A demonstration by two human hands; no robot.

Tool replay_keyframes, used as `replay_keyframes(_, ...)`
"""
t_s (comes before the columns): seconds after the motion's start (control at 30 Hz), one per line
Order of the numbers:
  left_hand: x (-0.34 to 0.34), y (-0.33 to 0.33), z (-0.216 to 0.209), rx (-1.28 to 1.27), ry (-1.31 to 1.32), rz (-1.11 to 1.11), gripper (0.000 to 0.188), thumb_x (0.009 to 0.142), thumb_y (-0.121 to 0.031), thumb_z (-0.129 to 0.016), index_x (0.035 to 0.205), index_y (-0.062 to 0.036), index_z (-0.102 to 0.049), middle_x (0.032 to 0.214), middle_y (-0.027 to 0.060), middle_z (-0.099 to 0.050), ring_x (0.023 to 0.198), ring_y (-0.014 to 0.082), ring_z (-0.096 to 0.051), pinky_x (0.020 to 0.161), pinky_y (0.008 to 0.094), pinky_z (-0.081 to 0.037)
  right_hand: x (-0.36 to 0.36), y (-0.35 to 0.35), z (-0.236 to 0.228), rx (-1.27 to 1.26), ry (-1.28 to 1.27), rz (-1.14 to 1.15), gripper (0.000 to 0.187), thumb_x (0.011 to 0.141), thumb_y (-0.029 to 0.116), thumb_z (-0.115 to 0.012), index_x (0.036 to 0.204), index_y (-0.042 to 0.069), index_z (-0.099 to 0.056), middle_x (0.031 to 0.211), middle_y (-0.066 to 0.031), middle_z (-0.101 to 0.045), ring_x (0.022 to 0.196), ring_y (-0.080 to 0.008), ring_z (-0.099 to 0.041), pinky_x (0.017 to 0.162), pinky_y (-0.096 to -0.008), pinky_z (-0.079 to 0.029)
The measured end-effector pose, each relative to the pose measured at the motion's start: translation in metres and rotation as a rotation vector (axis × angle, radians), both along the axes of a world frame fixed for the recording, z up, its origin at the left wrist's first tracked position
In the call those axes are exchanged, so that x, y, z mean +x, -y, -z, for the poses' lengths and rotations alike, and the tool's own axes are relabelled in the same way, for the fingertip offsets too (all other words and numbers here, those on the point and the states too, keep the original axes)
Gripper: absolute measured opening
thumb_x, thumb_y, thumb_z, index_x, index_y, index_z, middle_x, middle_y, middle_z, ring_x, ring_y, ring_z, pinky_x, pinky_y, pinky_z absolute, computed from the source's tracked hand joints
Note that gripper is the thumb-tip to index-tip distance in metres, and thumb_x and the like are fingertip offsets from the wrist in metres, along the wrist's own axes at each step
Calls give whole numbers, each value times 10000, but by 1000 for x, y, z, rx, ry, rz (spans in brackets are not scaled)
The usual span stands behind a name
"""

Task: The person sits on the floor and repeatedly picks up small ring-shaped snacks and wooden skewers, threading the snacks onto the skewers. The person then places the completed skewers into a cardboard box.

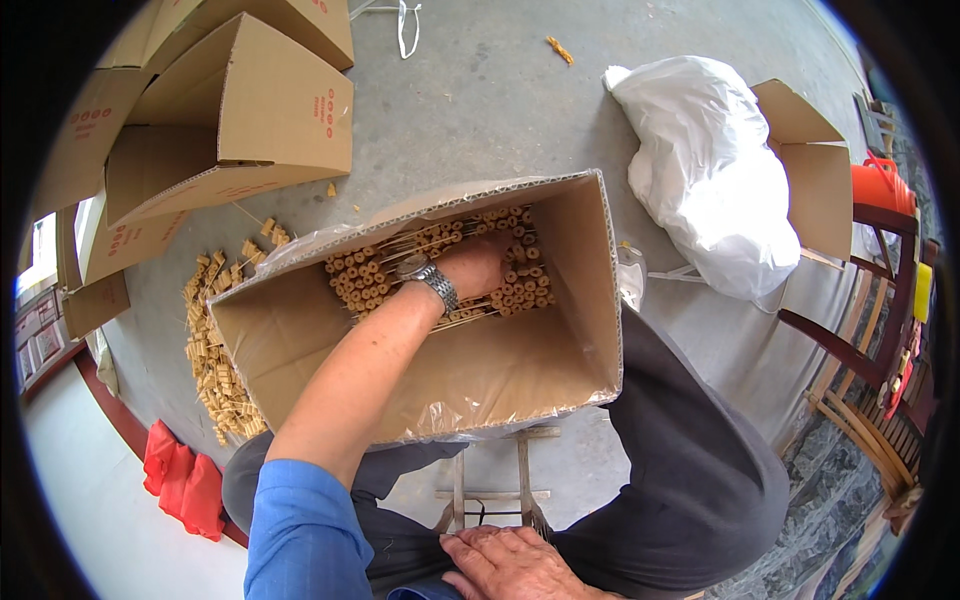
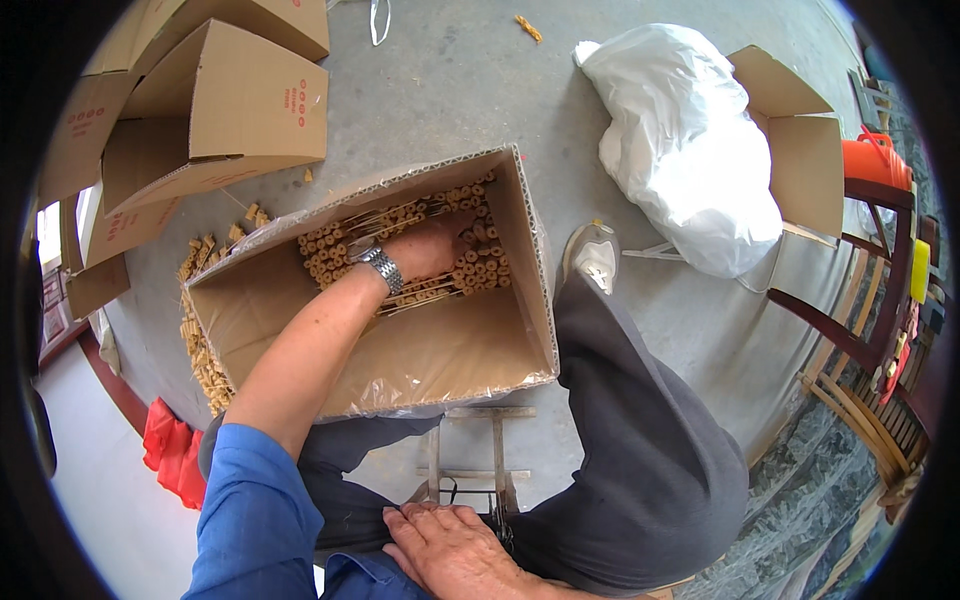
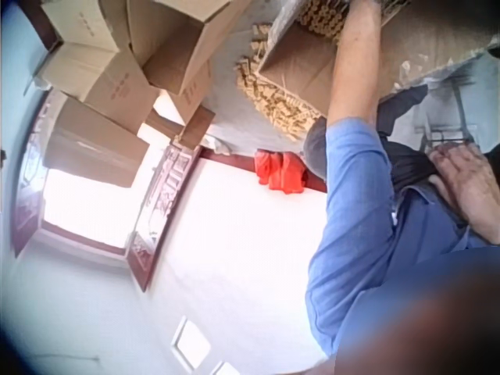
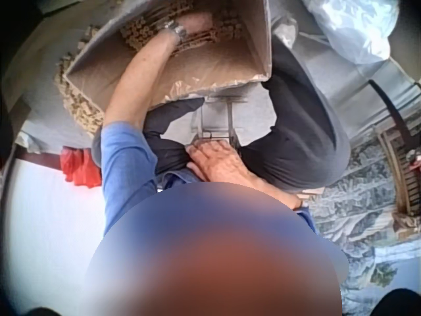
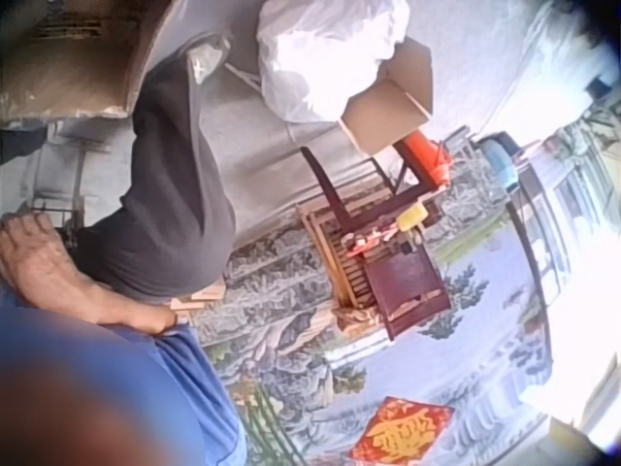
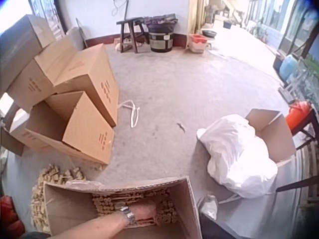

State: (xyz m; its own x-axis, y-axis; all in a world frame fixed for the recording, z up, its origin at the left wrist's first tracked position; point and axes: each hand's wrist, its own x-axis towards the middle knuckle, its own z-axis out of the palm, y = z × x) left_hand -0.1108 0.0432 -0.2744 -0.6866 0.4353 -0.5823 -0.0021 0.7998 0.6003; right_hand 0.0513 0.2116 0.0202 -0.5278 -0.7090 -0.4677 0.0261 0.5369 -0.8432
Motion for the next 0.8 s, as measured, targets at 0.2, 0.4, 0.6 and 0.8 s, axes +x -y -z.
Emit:
replay_keyframes(0.2,30,13,57,-84,-197,242,370,931,-141,-497,1279,-52,-579,1129,253,-645,926,350,-646,821,423,-516,2,0,-1,-14,0,-25,369,936,272,-594,1197,12,-592,1112,-151,-613,1013,-304,-599,903,-394,-466)
replay_keyframes(0.4,25,-5,19,134,-97,-155,322,909,-66,-503,1213,-27,-604,1070,250,-648,922,378,-639,820,437,-524,-2,-2,0,-26,42,0,375,937,263,-591,1209,5,-578,1109,-156,-602,1025,-310,-590,912,-395,-462)
replay_keyframes(0.6,29,-16,27,-22,-53,-220,321,889,-12,-490,1188,10,-605,1085,267,-642,967,409,-638,831,443,-521,1,0,0,-56,26,10,375,936,255,-594,1208,-2,-576,1098,-155,-601,1017,-309,-589,908,-394,-463)
replay_keyframes(0.8,24,-12,13,-30,-218,-130,275,856,-3,-508,1095,15,-643,985,264,-664,854,404,-651,747,449,-527,11,2,-7,-31,-77,1,353,924,253,-608,1180,10,-594,1048,-143,-612,974,-301,-590,874,-393,-471)
